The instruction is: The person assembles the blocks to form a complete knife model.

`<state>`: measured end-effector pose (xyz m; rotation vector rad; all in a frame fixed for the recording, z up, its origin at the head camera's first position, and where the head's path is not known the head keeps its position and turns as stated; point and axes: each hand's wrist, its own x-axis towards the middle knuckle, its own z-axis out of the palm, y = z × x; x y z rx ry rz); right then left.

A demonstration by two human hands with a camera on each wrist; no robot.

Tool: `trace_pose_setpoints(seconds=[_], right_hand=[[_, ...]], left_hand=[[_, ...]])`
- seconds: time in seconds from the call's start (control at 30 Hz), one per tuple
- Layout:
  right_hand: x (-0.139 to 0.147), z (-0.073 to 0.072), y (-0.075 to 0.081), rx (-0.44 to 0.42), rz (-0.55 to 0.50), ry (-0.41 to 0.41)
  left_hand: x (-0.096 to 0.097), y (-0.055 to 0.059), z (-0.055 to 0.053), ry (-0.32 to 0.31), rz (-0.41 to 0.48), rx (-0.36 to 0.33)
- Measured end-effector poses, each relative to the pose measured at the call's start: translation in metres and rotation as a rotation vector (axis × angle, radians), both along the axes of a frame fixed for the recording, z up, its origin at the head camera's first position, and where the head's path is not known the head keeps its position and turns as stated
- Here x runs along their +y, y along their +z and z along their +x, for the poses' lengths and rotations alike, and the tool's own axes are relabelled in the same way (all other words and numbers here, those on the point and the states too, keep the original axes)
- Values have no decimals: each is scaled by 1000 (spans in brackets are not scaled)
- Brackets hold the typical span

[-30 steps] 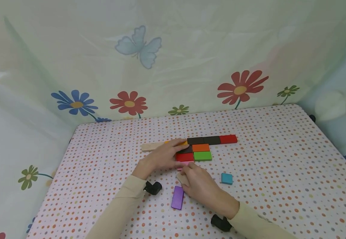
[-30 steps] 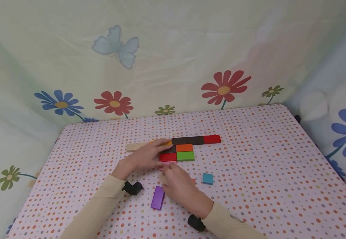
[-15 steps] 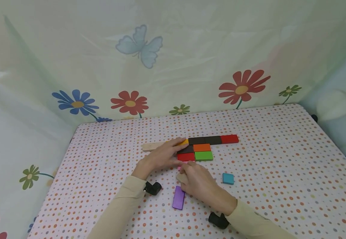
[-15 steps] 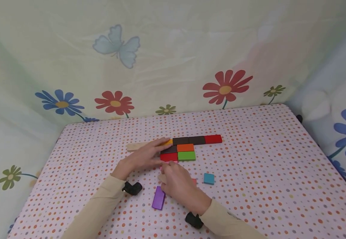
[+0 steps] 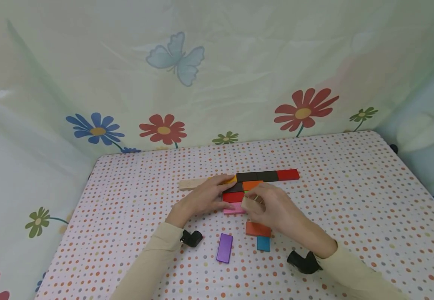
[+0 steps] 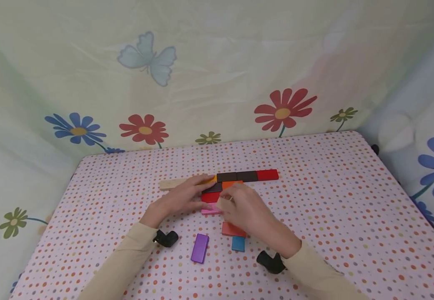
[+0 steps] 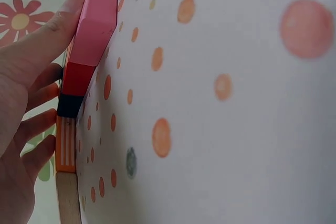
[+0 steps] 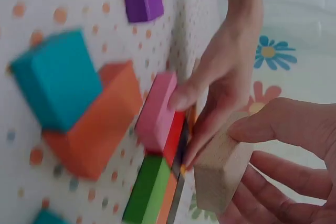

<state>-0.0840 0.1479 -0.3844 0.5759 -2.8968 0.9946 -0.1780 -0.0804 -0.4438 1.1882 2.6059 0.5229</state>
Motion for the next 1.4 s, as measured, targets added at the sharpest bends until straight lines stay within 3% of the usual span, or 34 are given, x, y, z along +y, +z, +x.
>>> trace_pose_setpoints(seconds=[0.27, 0.57, 0.7, 1.07, 1.4], right_hand=[[28, -13, -9, -10, 74, 49], [30, -27, -24, -67, 149, 160], [28, -32, -28, -50, 186, 198], [20, -34, -36, 9, 292, 224], [21, -29, -40, 71, 293, 228]], left_hand=[[0, -1, 2, 0, 7, 4], [0, -1, 2, 12, 21, -23], [1, -1, 2, 15, 25, -34], [-1, -3, 2, 30, 43, -60], [0, -2, 3, 38, 31, -47]])
